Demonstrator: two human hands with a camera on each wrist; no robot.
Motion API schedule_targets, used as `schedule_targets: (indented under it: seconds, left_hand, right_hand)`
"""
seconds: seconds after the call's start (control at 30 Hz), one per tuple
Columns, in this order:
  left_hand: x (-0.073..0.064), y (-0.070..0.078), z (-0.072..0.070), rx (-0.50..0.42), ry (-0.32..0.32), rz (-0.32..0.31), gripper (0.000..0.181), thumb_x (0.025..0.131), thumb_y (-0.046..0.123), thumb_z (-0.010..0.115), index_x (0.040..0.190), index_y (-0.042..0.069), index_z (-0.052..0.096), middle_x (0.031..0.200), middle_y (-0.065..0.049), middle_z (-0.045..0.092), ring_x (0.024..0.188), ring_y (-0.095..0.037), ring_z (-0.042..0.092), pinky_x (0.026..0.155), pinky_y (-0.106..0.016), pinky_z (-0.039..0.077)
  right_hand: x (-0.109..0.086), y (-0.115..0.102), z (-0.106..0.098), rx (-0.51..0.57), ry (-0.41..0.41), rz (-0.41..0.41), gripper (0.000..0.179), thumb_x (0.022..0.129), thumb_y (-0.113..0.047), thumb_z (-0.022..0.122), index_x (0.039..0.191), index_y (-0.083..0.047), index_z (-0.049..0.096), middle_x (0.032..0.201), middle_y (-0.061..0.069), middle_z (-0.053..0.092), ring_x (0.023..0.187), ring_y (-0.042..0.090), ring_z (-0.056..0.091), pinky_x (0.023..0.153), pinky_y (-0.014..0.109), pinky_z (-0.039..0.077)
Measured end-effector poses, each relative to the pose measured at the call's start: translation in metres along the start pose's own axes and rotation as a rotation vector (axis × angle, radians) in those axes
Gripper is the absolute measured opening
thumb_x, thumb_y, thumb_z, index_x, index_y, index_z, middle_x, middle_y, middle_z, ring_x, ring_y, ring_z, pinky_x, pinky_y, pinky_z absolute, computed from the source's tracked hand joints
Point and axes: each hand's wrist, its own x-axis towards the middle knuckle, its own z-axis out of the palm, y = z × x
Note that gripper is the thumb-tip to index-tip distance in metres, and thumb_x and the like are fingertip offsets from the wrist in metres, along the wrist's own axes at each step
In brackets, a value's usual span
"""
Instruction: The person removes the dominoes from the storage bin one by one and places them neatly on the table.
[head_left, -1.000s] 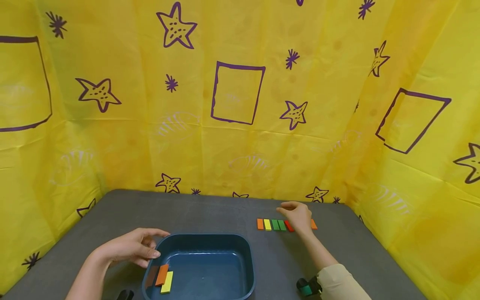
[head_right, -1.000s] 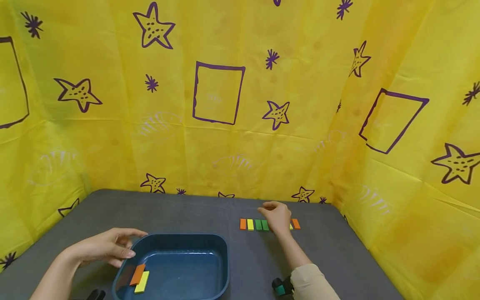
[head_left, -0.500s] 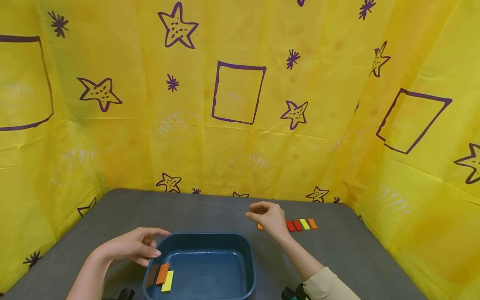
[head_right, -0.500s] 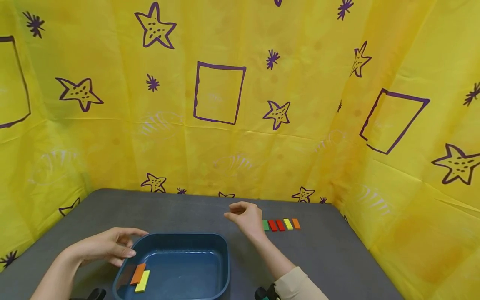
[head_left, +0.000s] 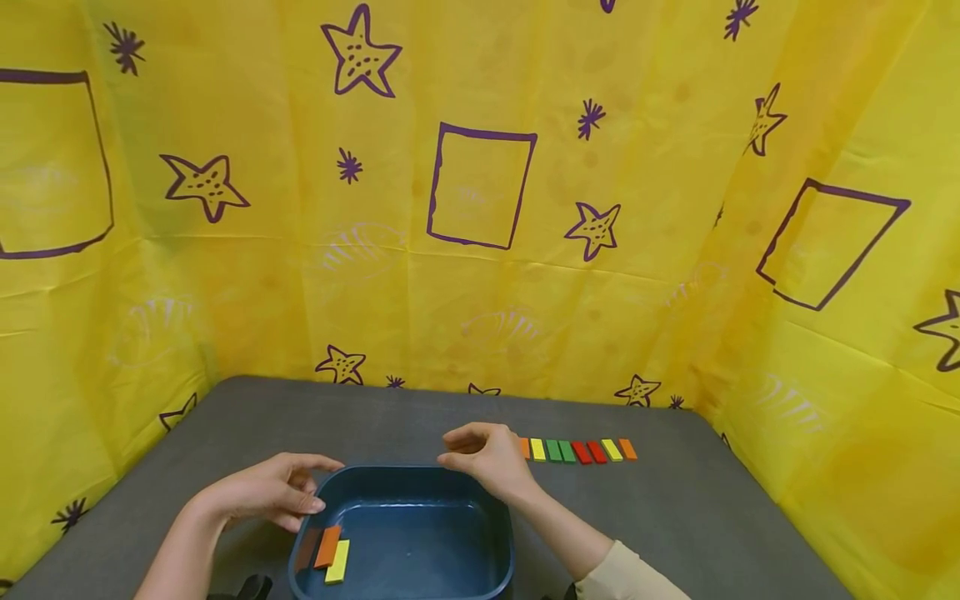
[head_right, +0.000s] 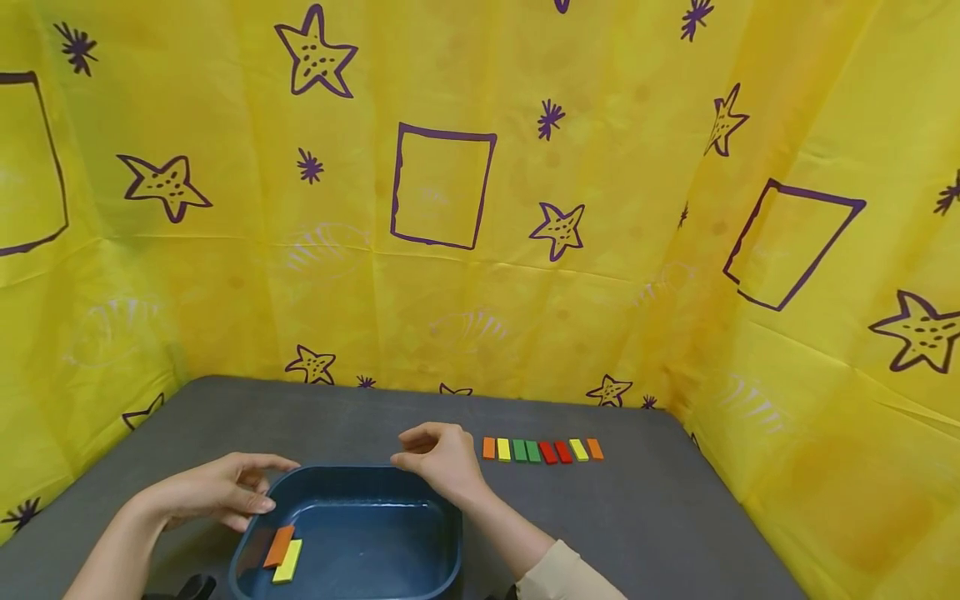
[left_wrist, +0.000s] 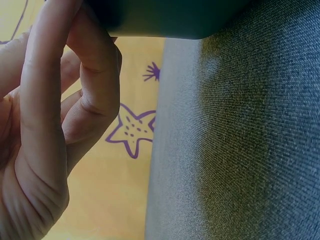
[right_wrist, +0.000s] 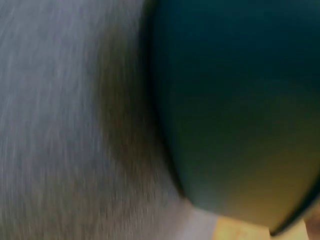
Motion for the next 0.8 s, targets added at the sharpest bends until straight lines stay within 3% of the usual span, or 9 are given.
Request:
schedule_targets:
  seconds: [0.17,0.43,0.8]
  left_hand:
    - [0.0,0.0,0.001,0.001,0.002,0.004,0.068,0.096,0.014,0.063,0.146,-0.016,0.027,0.083,-0.001,0.055,0.067,-0.006,0.055,0.063,-0.021,0.056]
    - [0.002,0.0,0.002,0.001,0.012,-0.01,0.068,0.096,0.014,0.063,0.146,-0.016,0.028,0.083,-0.001,0.056,0.066,-0.006,0.056,0.062,-0.021,0.056]
    - [0.001,0.001,0.0,-0.004,0.002,-0.005,0.069,0.096,0.015,0.062,0.147,-0.016,0.027,0.084,-0.001,0.057,0.067,-0.007,0.056,0.063,-0.022,0.056]
  right_hand:
    - [-0.002,-0.006,0.019,0.064,-0.11,-0.018,0.025,0.08,-0.024,0.082,0.103,-0.017,0.077,0.103,0.012,0.077,0.085,0.012,0.072,0.071,0.021,0.057]
    - [-0.006,-0.014,0.047,0.125,-0.24,-0.031,0.032,0.078,-0.018,0.083,0.107,-0.008,0.076,0.105,0.013,0.076,0.084,0.003,0.071,0.071,0.017,0.057]
    - [-0.006,-0.022,0.084,-0.012,-0.414,-0.009,0.033,0.074,-0.016,0.086,0.105,-0.01,0.077,0.099,0.0,0.078,0.075,-0.007,0.065,0.066,0.013,0.054]
